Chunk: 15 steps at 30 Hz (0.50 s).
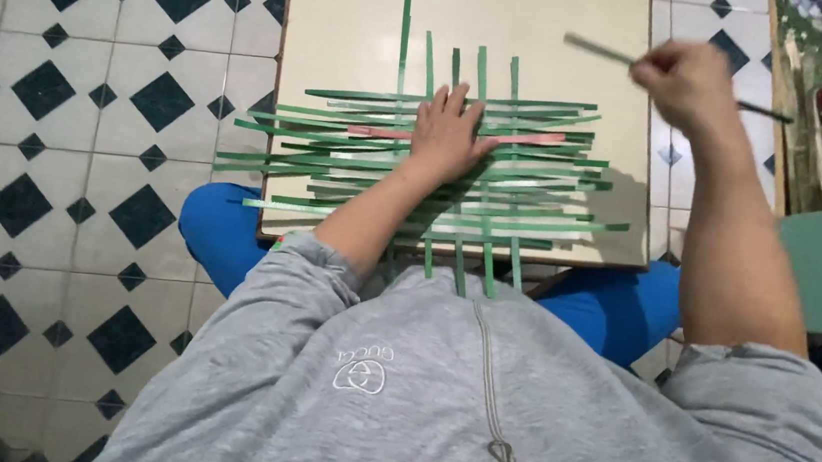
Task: Weaving green and pink plastic strips together on a wooden board to create a woven pattern.
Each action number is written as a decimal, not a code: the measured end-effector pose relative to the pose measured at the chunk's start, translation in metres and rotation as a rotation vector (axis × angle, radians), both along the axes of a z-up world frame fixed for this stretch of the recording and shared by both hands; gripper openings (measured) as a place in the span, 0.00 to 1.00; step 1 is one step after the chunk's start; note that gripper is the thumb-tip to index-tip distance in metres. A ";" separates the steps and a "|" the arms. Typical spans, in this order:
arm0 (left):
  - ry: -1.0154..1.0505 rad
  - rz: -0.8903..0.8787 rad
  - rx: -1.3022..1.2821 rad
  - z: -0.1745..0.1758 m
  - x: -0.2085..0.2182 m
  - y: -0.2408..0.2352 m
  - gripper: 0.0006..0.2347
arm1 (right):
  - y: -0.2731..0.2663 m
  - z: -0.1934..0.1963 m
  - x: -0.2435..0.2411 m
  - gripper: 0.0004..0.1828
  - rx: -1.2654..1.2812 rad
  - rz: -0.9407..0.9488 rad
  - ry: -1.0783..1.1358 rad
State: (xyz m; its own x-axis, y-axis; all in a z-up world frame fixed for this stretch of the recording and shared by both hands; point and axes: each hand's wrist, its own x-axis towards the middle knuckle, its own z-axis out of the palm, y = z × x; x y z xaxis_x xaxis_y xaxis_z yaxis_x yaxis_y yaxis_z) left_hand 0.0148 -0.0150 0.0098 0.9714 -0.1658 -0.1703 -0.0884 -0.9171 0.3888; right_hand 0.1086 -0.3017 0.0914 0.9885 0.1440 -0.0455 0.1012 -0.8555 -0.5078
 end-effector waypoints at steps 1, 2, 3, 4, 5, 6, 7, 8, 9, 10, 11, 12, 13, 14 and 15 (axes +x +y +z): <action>-0.001 0.008 -0.007 0.003 -0.004 -0.001 0.28 | 0.018 0.015 -0.015 0.05 -0.007 0.008 -0.001; -0.004 -0.019 0.034 0.006 -0.008 -0.002 0.29 | 0.037 0.028 -0.029 0.08 -0.014 -0.048 0.158; -0.006 -0.045 0.074 0.009 -0.012 -0.002 0.30 | 0.055 0.041 -0.043 0.11 -0.023 -0.105 0.318; -0.001 -0.034 0.076 0.001 -0.010 -0.001 0.30 | 0.052 0.024 -0.031 0.11 -0.023 -0.093 0.322; -0.063 -0.045 0.095 -0.008 -0.009 -0.001 0.30 | 0.049 0.006 -0.018 0.13 -0.121 -0.005 0.279; -0.121 -0.061 0.113 -0.017 -0.009 -0.001 0.31 | 0.045 -0.013 -0.009 0.17 -0.215 0.081 0.239; -0.112 -0.054 0.115 -0.012 -0.012 0.000 0.31 | 0.047 -0.025 -0.002 0.17 -0.214 0.090 0.247; -0.063 -0.060 0.124 -0.005 -0.013 0.000 0.31 | 0.047 -0.035 0.007 0.14 -0.274 0.115 0.225; -0.013 -0.066 0.133 0.002 -0.013 -0.001 0.31 | 0.048 -0.044 0.015 0.13 -0.335 0.141 0.202; -0.013 -0.067 0.134 -0.002 -0.013 -0.001 0.31 | 0.051 -0.046 0.020 0.13 -0.333 0.140 0.203; -0.048 -0.066 0.147 -0.005 -0.013 -0.001 0.31 | 0.054 -0.047 0.025 0.11 -0.401 0.126 0.210; -0.087 -0.065 0.159 -0.008 -0.011 -0.001 0.31 | 0.057 -0.047 0.031 0.10 -0.470 0.109 0.214; -0.089 -0.068 0.159 -0.004 -0.009 -0.002 0.31 | 0.060 -0.039 0.031 0.10 -0.469 0.106 0.213; -0.035 -0.068 0.168 -0.001 -0.009 -0.002 0.31 | 0.063 -0.032 0.030 0.11 -0.471 0.118 0.212; 0.018 -0.068 0.176 0.002 -0.010 -0.002 0.32 | 0.067 -0.025 0.029 0.12 -0.474 0.129 0.211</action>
